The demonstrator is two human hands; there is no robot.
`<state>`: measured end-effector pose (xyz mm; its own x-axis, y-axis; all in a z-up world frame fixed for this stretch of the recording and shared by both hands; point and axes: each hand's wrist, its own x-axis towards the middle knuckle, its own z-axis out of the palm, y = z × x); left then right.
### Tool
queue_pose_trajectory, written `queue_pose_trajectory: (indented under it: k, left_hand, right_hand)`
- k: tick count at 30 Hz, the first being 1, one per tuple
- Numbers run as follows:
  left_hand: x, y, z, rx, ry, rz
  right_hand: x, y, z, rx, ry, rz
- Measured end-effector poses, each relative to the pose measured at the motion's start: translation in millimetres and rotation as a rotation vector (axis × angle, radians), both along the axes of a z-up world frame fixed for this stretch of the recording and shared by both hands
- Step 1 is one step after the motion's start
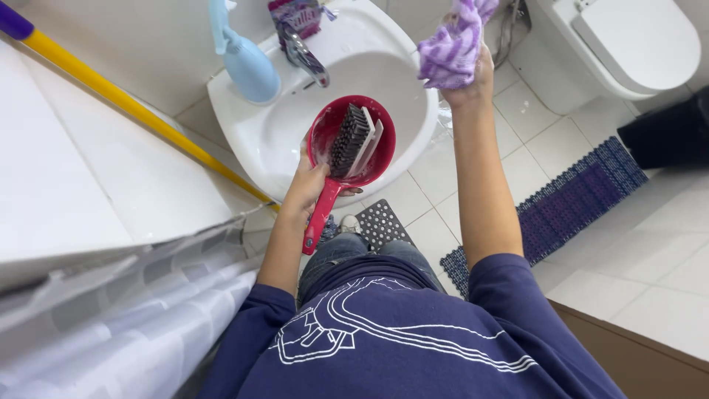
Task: The person washes a purple and white striped cloth by hand in a bathroom sink. They use a red plastic scoop to hold soapy water and a black scrubbing brush to clean the fabric. The person rinses the cloth under running water and wrings it out before placing it on the sink.
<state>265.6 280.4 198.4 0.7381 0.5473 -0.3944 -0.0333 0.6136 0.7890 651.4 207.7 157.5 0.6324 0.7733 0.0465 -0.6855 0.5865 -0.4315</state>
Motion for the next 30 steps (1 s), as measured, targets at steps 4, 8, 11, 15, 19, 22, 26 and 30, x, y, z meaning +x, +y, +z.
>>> queue_pose_trajectory:
  k: [4,8,11,15,19,22,26,30]
  left_hand:
    - [-4,36,-51,0.082,-0.019,0.078]
    - [-10,41,-36,-0.002,0.098,0.104]
    - [-14,44,-48,-0.003,0.126,0.14]
    - [-28,46,-73,-0.003,0.093,0.2]
    - [-21,41,-33,-0.064,0.16,0.275]
    - [-25,47,-51,-0.034,0.137,0.283]
    - [-20,49,-44,-0.037,0.18,0.313]
    - [-18,50,-65,-0.016,0.166,0.294]
  right_hand:
    - [-13,52,6,-0.141,-0.044,-0.021]
    - [-42,87,0,-0.81,-0.289,-0.112]
    - [-74,94,-6,-1.16,-0.856,0.119]
    - [-100,68,-70,-1.06,-2.205,0.294]
    - [-160,54,-109,-1.118,-2.107,0.792]
    - [-165,24,-107,-0.704,-1.874,1.515]
    - [-97,19,-32,-0.716,-1.962,1.389]
    - [-15,36,-53,-0.989,-2.95,0.454]
